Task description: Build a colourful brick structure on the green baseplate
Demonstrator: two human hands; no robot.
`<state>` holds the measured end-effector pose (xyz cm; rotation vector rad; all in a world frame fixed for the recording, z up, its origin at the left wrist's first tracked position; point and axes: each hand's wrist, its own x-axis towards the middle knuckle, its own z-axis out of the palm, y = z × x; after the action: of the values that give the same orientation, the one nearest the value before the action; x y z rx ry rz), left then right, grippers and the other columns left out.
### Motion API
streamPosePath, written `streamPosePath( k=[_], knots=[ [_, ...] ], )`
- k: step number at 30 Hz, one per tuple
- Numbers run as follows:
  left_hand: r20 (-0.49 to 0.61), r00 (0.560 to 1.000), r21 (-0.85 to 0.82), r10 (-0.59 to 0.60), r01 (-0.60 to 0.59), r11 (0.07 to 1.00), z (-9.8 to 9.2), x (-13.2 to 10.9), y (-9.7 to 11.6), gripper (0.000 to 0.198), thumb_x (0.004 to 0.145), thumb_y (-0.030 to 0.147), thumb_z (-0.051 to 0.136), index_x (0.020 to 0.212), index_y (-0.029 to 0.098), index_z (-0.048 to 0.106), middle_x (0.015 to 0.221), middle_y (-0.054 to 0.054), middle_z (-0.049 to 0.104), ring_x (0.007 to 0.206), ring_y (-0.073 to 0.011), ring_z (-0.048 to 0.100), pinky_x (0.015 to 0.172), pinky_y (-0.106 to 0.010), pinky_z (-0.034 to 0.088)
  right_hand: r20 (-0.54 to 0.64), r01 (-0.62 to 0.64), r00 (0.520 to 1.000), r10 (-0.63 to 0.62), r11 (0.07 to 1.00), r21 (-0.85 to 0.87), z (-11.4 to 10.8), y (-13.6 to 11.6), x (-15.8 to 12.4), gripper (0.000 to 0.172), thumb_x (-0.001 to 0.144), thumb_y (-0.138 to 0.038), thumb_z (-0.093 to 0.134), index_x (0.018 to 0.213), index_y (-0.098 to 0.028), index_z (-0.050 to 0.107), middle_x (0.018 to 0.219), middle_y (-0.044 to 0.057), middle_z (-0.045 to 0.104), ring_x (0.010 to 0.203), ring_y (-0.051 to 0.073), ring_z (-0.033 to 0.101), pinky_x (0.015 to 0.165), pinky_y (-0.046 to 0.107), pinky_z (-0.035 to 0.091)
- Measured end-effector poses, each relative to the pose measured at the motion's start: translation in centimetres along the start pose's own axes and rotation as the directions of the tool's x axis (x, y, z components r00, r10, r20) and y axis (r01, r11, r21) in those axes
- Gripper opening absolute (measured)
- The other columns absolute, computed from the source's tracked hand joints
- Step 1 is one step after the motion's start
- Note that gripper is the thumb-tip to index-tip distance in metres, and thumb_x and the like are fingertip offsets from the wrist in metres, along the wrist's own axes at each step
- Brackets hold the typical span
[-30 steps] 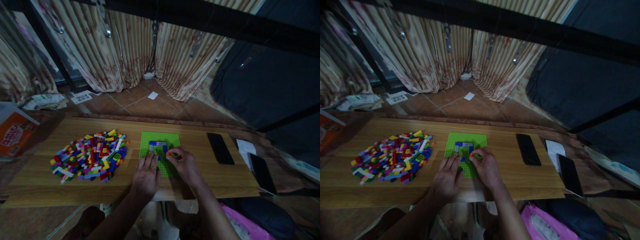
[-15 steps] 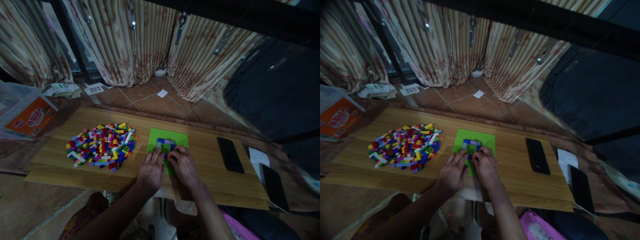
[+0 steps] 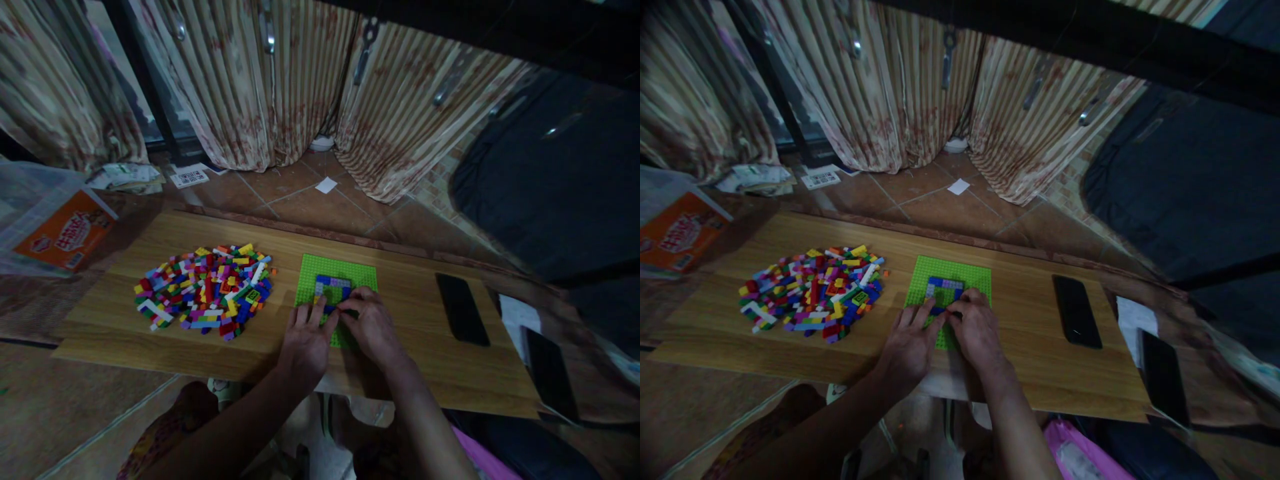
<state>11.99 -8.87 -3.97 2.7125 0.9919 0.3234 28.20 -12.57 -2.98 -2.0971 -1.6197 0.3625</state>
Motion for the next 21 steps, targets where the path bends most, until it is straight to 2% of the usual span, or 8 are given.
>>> streamPosePath(
  k=[5,13,18,21],
  knots=[
    [0.012,1.0,0.032,-0.014,0.013,0.999,-0.35,0.25,0.58,0.047,0.086,0.015,0.045,0.131,0.023,0.057,0.136,-0.01,0.055,0.11,-0.0311,0.05,0.092,-0.049,0.042,0.027,-0.022,0.999,0.022,1.0,-0.006,0.2,0.13,0.12,0.015,0.079,-0.016,0.064,0.087,-0.022,0.075,0.099,0.007,0.058,0.092,0.021,0.057,0.082,0.035,0.049],
    [0.025,0.999,0.085,-0.021,0.019,0.996,-0.06,0.25,1.09,0.045,0.088,0.012,0.042,0.128,0.022,0.058,0.136,-0.009,0.056,0.113,-0.0318,0.051,0.092,-0.052,0.043,-0.016,-0.069,0.998,0.069,0.997,-0.031,0.61,-0.24,-0.42,0.017,0.08,-0.016,0.062,0.087,-0.024,0.075,0.092,0.007,0.061,0.089,0.021,0.058,0.082,0.035,0.048],
    [-0.01,0.999,0.045,-0.031,0.032,0.998,0.33,-0.08,0.93,0.048,0.087,0.011,0.042,0.131,0.024,0.056,0.137,-0.008,0.055,0.116,-0.0314,0.049,0.094,-0.052,0.042,-0.035,-0.036,0.999,0.037,0.999,0.026,0.7,-0.14,-0.53,0.016,0.08,-0.016,0.061,0.086,-0.022,0.074,0.092,0.007,0.062,0.089,0.021,0.058,0.084,0.036,0.048],
    [-0.033,0.999,-0.013,-0.029,0.029,0.999,0.41,-0.34,0.57,0.049,0.086,0.014,0.046,0.133,0.027,0.055,0.14,-0.008,0.053,0.117,-0.0313,0.049,0.095,-0.052,0.04,-0.071,-0.039,0.996,0.048,0.992,0.119,0.48,0.26,-0.65,0.016,0.078,-0.02,0.063,0.091,-0.021,0.073,0.094,0.007,0.064,0.09,0.021,0.06,0.085,0.037,0.048]
  ],
)
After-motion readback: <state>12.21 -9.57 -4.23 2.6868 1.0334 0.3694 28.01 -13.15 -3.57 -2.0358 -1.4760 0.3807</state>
